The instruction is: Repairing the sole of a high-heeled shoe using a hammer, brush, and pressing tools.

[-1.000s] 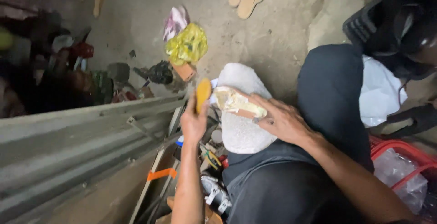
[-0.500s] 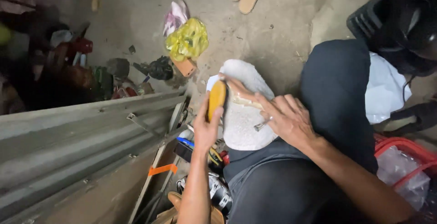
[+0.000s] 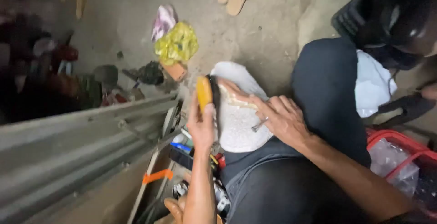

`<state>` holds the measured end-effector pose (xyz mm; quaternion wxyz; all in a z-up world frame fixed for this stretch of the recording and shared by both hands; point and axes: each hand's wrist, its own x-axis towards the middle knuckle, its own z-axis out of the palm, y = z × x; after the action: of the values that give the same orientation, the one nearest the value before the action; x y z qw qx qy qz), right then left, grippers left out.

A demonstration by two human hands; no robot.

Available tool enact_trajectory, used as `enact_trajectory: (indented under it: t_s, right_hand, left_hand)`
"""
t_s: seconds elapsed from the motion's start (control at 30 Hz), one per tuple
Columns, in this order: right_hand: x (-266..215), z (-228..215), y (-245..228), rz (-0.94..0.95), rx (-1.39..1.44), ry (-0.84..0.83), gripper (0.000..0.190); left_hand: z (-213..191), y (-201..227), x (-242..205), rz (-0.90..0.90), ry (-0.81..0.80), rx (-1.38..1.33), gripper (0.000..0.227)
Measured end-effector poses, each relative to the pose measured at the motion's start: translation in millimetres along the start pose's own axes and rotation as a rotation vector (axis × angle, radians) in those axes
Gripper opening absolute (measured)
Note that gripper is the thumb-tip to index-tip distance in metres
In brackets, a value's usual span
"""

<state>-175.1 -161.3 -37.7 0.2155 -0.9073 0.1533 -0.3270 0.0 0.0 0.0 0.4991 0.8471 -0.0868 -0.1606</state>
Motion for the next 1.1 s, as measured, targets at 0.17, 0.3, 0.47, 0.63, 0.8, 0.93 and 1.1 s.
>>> enact_trajectory:
  t_s: [0.17, 0.3, 0.47, 0.63, 0.8, 0.93, 1.1]
  right_hand:
    - [-0.5, 3.4, 0.6, 0.039, 0.022, -0.033, 0.040]
    - [-1.3, 2.5, 5.8, 0.059, 0.073, -0.081, 0.043]
    - [-4.8, 10.7, 15.7, 0.117, 0.128, -0.118, 0.055]
    - [-2.1, 9.7, 11.0, 0.135, 0.207, -0.127, 0.056]
    - [28.8, -13.0, -19.6, 0.536, 0.643, -0.386, 0.069]
    - [65.7, -3.9, -22.5, 0.742, 0.643, -0.564, 0.080]
    - [40.6, 18.8, -21.9, 0.647, 0.595, -0.451, 0.079]
  left_hand:
    - [1.9, -20.4, 19.3, -0.067, -0.061, 0.005, 0.059]
    - [10.1, 12.6, 1.7, 0.028, -0.048, 0.021, 0.061]
    - [4.9, -12.0, 27.6, -0.016, -0.054, 0.044, 0.062]
    - [3.1, -13.1, 27.8, 0.001, -0.120, 0.035, 0.062]
    - [-6.0, 14.7, 10.0, 0.059, -0.027, 0.079, 0.062]
    - [-2.1, 38.3, -29.4, 0.003, -0.058, 0.281, 0.067]
    - [1.4, 23.2, -53.2, 0.340, -0.085, 0.268, 0.059]
